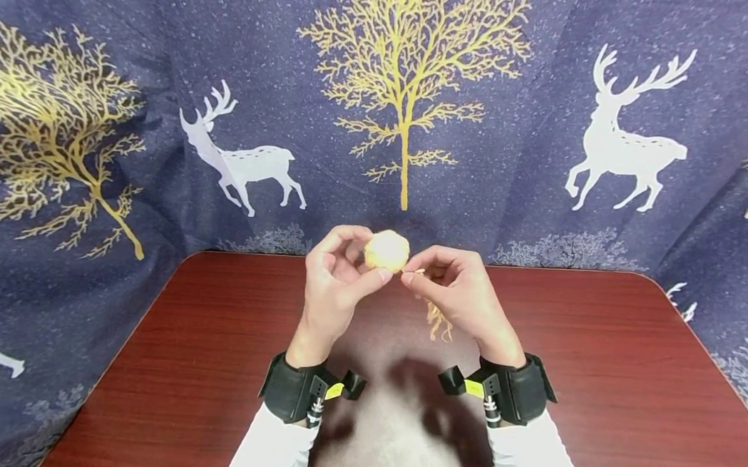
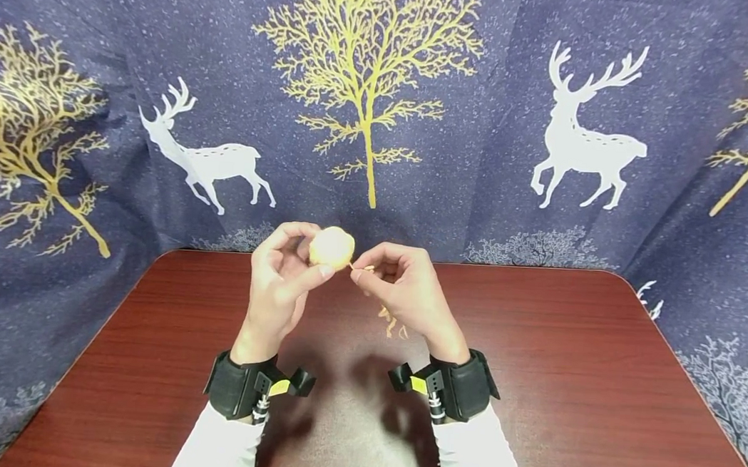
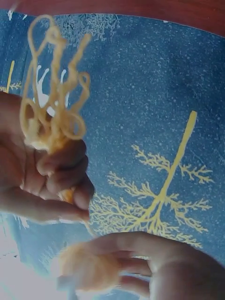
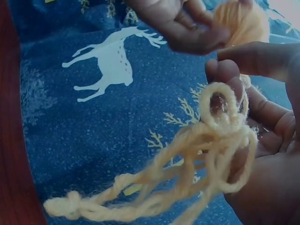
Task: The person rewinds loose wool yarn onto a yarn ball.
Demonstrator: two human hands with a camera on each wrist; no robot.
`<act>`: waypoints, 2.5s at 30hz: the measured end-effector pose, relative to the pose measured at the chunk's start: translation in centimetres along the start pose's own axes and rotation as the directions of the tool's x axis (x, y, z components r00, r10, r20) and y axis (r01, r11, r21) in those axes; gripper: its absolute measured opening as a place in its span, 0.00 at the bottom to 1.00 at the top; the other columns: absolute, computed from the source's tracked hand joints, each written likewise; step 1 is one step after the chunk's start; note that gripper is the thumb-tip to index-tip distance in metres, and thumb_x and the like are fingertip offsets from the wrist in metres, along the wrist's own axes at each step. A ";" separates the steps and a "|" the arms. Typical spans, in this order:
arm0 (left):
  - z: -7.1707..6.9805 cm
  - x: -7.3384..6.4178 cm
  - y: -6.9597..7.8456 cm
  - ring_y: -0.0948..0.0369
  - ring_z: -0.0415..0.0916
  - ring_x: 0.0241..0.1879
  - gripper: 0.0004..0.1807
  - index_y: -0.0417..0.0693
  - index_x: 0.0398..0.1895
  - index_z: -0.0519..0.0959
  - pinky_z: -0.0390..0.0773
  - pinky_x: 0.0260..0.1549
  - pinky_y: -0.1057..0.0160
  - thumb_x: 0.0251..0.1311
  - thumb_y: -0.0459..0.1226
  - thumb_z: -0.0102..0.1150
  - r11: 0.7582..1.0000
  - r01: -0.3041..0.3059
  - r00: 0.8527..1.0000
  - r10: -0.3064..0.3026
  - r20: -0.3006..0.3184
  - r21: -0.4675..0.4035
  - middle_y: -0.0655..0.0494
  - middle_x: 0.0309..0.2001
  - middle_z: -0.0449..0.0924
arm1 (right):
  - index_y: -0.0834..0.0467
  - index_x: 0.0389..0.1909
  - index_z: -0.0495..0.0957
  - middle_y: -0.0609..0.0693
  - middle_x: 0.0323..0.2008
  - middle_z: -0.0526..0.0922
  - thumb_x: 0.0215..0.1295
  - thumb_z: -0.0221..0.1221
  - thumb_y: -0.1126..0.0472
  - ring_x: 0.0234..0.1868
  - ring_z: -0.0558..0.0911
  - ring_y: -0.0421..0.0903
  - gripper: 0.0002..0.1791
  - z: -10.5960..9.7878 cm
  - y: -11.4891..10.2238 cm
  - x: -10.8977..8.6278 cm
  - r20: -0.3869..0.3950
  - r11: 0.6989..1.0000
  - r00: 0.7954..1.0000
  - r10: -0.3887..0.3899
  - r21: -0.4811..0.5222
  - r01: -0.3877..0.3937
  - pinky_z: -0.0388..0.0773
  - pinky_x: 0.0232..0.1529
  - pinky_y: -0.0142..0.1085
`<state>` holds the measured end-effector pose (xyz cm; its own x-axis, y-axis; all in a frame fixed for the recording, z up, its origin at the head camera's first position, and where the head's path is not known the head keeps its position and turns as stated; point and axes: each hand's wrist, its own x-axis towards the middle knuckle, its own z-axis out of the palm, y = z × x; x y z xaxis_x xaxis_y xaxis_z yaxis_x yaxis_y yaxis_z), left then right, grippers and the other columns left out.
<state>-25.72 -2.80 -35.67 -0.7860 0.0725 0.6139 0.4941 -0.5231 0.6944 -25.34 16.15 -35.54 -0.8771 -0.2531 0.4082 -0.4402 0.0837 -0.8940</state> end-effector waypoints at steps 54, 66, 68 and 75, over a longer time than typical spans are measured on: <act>-1.5 0.1 -0.6 0.56 0.78 0.41 0.22 0.32 0.45 0.78 0.87 0.38 0.61 0.44 0.22 0.72 0.848 0.058 0.986 0.034 -0.163 0.526 0.45 0.45 0.77 | 0.57 0.35 0.85 0.49 0.26 0.81 0.61 0.67 0.67 0.22 0.72 0.41 0.03 0.7 -0.4 -0.3 0.055 0.997 0.999 -0.001 -0.080 0.005 0.71 0.22 0.30; -2.9 0.1 0.4 0.54 0.80 0.39 0.21 0.39 0.43 0.80 0.87 0.42 0.56 0.43 0.22 0.73 0.820 0.166 0.874 -0.379 0.303 0.548 0.47 0.39 0.82 | 0.69 0.35 0.83 0.49 0.23 0.81 0.60 0.65 0.74 0.20 0.73 0.40 0.03 -1.4 -0.4 -0.5 -0.141 0.988 0.990 -0.030 0.145 0.050 0.71 0.19 0.30; -3.0 0.1 0.6 0.53 0.81 0.40 0.21 0.39 0.44 0.79 0.87 0.44 0.54 0.45 0.22 0.73 0.859 0.179 0.835 -0.391 0.388 0.480 0.47 0.39 0.82 | 0.69 0.35 0.83 0.50 0.23 0.81 0.60 0.65 0.74 0.20 0.74 0.41 0.03 -1.4 -0.4 -0.4 -0.144 0.985 0.989 -0.034 0.162 0.057 0.72 0.19 0.31; -2.5 0.0 1.1 0.56 0.81 0.43 0.21 0.32 0.45 0.76 0.86 0.47 0.50 0.47 0.20 0.70 0.930 0.262 0.756 -0.363 0.544 0.256 0.44 0.42 0.81 | 0.70 0.37 0.82 0.52 0.26 0.83 0.62 0.65 0.74 0.20 0.77 0.41 0.04 -0.5 0.0 -0.2 -0.068 0.988 0.996 -0.056 0.140 0.065 0.75 0.18 0.31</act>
<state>-26.14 -5.48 -35.83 -0.5715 0.7072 0.4162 0.3485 -0.2500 0.9033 -25.29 16.68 -35.50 -0.8620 -0.1916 0.4693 -0.4651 -0.0690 -0.8826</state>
